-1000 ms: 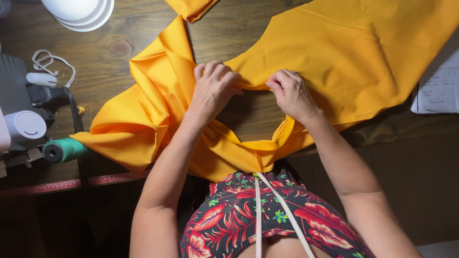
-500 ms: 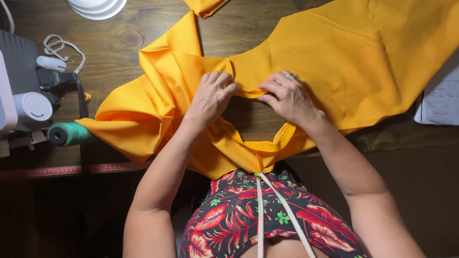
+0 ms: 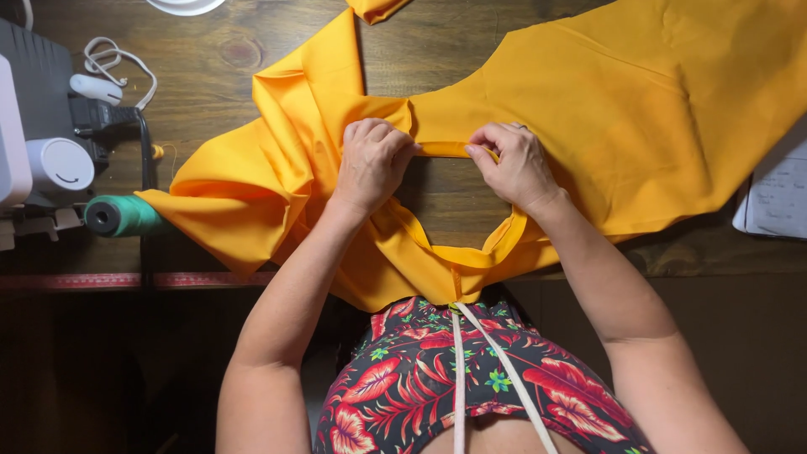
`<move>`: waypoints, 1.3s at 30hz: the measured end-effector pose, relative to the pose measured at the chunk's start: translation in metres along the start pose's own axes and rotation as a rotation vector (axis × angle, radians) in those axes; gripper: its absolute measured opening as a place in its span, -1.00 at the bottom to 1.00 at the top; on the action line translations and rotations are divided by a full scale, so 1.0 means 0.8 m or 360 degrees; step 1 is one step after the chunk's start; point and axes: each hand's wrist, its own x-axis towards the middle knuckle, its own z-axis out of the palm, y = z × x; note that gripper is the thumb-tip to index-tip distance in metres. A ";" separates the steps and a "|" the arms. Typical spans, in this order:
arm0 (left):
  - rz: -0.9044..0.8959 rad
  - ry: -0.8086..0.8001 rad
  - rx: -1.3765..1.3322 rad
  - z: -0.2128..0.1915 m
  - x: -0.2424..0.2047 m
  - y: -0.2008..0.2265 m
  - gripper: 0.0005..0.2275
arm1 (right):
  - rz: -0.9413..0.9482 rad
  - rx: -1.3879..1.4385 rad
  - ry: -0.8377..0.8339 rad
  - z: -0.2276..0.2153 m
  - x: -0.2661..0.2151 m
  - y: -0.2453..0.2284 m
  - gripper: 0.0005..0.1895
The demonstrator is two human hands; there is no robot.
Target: The person aligns a yellow fabric strip along the neckline of a yellow garment and secures it in place using straight pins. They work their way around the curved edge, folding the fabric and inserting pins to hold the layers together.
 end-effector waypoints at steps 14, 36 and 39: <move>-0.0351 -0.0051 0.0003 -0.006 0.004 0.014 -0.76 | 0.0336 0.0093 -0.0165 -0.016 0.016 -0.010 -0.91; -0.0502 -0.0079 0.0276 -0.019 -0.005 0.013 -0.74 | -0.0128 -0.0319 -0.0088 -0.010 0.015 -0.021 -0.81; -0.0491 -0.0066 0.0348 -0.013 -0.008 0.016 -0.73 | -0.0403 -0.0514 -0.0157 0.011 0.014 -0.017 -0.66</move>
